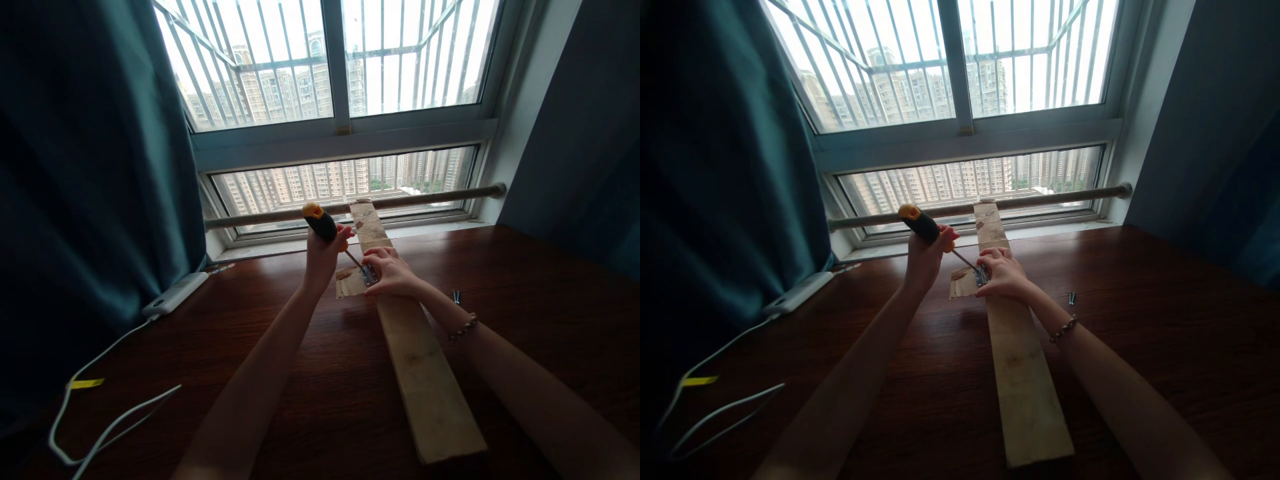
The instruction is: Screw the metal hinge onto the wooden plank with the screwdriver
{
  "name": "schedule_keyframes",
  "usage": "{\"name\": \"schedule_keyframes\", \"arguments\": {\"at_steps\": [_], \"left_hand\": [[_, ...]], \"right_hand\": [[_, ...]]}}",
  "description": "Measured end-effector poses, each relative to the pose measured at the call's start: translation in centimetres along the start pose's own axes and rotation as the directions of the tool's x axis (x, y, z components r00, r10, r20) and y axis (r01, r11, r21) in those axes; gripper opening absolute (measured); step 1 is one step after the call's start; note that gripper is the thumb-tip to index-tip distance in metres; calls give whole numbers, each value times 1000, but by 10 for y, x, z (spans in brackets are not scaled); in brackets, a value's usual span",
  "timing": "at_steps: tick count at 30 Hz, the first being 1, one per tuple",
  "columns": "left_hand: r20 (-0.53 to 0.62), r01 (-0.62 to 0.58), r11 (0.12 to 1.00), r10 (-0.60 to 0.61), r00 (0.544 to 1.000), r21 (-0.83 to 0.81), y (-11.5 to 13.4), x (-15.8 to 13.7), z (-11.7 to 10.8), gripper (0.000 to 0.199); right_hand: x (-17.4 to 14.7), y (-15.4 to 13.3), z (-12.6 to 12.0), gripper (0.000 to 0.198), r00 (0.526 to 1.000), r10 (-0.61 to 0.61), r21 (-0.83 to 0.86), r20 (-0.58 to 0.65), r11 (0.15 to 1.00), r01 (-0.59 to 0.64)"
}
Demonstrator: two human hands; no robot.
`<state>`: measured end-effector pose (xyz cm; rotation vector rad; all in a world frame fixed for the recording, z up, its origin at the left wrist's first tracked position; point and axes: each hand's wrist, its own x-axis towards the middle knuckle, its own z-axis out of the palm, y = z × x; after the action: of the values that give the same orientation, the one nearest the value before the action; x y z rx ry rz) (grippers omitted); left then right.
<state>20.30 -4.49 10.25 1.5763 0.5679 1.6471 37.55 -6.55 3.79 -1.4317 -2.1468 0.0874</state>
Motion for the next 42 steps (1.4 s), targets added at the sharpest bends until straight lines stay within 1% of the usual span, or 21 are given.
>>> {"name": "schedule_keyframes", "arguments": {"at_steps": [3,4,8,13,15,18,21,25,30,37,42], "left_hand": [[-42,9,999,-7,999,38,1,0,-4,29],[-36,20,999,-18,999,42,2,0,-4,30],[89,60,998,-62,994,22,14,0,-4,32],[237,58,993,-32,971,-103,21,4,-5,39],[257,67,989,-31,966,-132,22,6,-8,37],[221,87,984,-51,974,-156,27,9,-14,35],[167,93,979,-63,984,-181,40,12,-20,34],[55,50,977,-40,998,-207,58,15,-30,31],[-43,19,976,-29,999,-215,68,16,-39,27],[-97,14,975,-36,995,-221,75,14,-38,25],[-74,13,973,-31,997,-230,69,13,-35,28]], "right_hand": [[0,0,0,67,1000,-3,-5,-5,1000,3],[0,0,0,67,1000,-2,-5,-4,1000,2],[-1,-1,0,67,1000,1,-7,2,1000,-1],[-1,-1,-1,67,1000,15,5,11,1000,-15],[-1,-1,-1,68,1000,16,11,14,1000,-16],[0,-1,-1,69,1000,16,17,16,1000,-16],[0,-2,-2,69,1000,19,16,23,1000,-19],[-1,-4,-3,67,1000,11,25,14,1000,-12],[-2,-3,-4,67,999,-18,19,28,1000,18],[-3,-3,-4,68,999,-31,-14,28,999,32],[-3,-4,-4,71,999,-26,0,39,1000,26]]}}
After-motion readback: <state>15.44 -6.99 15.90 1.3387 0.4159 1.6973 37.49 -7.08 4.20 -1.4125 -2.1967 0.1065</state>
